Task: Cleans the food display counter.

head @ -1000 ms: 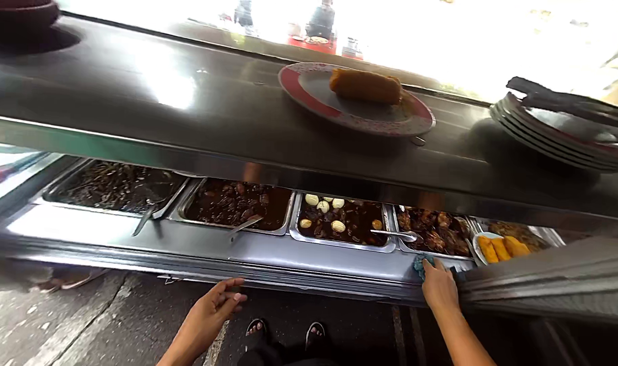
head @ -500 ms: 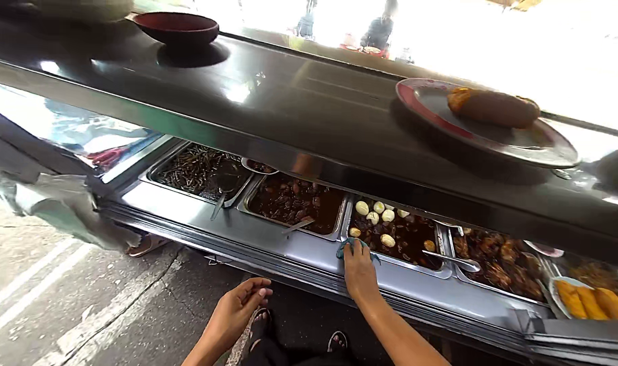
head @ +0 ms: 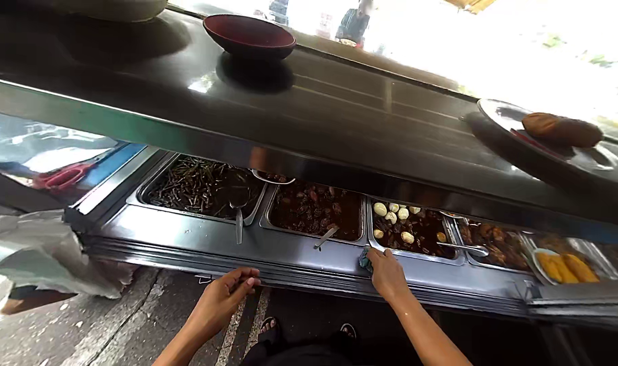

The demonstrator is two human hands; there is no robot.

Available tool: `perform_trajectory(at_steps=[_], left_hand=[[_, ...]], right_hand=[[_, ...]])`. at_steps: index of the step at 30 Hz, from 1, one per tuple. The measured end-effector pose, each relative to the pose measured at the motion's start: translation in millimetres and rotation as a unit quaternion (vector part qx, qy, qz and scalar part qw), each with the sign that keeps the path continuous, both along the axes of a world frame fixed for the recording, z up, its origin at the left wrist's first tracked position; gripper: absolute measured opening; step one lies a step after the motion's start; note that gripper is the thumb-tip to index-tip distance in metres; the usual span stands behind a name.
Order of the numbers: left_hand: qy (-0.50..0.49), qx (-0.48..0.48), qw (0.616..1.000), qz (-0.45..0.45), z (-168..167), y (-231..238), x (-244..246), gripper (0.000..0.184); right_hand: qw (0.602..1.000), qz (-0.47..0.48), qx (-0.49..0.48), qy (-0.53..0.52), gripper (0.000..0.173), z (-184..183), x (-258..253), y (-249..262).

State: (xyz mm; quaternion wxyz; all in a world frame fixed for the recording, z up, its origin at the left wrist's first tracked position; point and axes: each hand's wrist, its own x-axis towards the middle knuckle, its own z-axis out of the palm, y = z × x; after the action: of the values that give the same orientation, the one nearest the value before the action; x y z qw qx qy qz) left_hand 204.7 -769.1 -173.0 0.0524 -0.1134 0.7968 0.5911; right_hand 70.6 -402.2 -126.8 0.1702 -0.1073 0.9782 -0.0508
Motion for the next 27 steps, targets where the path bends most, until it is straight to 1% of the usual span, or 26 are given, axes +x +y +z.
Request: perform_trajectory(at_steps=[2, 3, 5, 7, 9, 11, 13, 14, 18, 22, 24, 27], left_hand=[[0.005, -0.005, 1.000, -0.017, 2.7, -11.8, -6.7, 0.029], [0.008, -0.015, 1.000, -0.026, 6.6, -16.8, -10.1, 0.029], [0.023, -0.041, 0.998, -0.044, 17.5, -24.0, -17.0, 0.030], [0.046, -0.055, 0.996, -0.052, 27.3, -26.9, -22.7, 0.031], [0.067, -0.055, 0.995, -0.048, 34.4, -25.5, -26.0, 0.031], [0.085, -0.047, 0.994, -0.042, 37.9, -21.2, -25.6, 0.032], [0.094, -0.029, 0.994, -0.039, 37.1, -15.8, -22.6, 0.032], [0.092, -0.021, 0.995, -0.040, 34.5, -13.4, -19.9, 0.032], [0.068, -0.024, 0.996, -0.047, 27.4, -6.9, -11.1, 0.032], [0.089, -0.028, 0.995, -0.024, 36.9, 2.0, -19.4, 0.033], [0.096, -0.027, 0.995, -0.021, 43.2, 10.6, -26.4, 0.033], [0.095, -0.040, 0.994, -0.048, 50.6, 26.2, -38.2, 0.030]], right_hand=[[0.996, -0.060, -0.045, -0.050, 0.037, 16.6, -1.6, 2.4], [0.992, -0.083, -0.078, -0.049, 0.035, 22.3, -3.3, 3.2], [0.984, -0.119, -0.129, -0.010, 0.033, 26.7, -7.3, -3.0], [0.978, -0.141, -0.150, 0.045, 0.032, 20.3, -15.6, -17.5], [0.976, -0.150, -0.145, 0.066, 0.032, 3.3, -26.1, -32.6], [0.984, -0.144, -0.096, 0.052, 0.037, -13.7, -26.9, -46.0], [0.991, -0.116, -0.042, 0.045, 0.041, -18.0, -19.5, -55.5], [0.993, -0.102, -0.036, 0.048, 0.041, -18.3, -14.9, -57.0], [0.993, -0.066, -0.089, 0.049, 0.035, -20.9, 6.8, -58.3], [0.987, 0.012, -0.158, 0.021, 0.037, -16.8, 18.3, -49.0], [0.979, 0.006, -0.202, 0.018, 0.036, -9.4, 12.9, -33.1], [0.977, -0.058, -0.199, 0.060, 0.034, -2.0, -4.2, -9.6]])
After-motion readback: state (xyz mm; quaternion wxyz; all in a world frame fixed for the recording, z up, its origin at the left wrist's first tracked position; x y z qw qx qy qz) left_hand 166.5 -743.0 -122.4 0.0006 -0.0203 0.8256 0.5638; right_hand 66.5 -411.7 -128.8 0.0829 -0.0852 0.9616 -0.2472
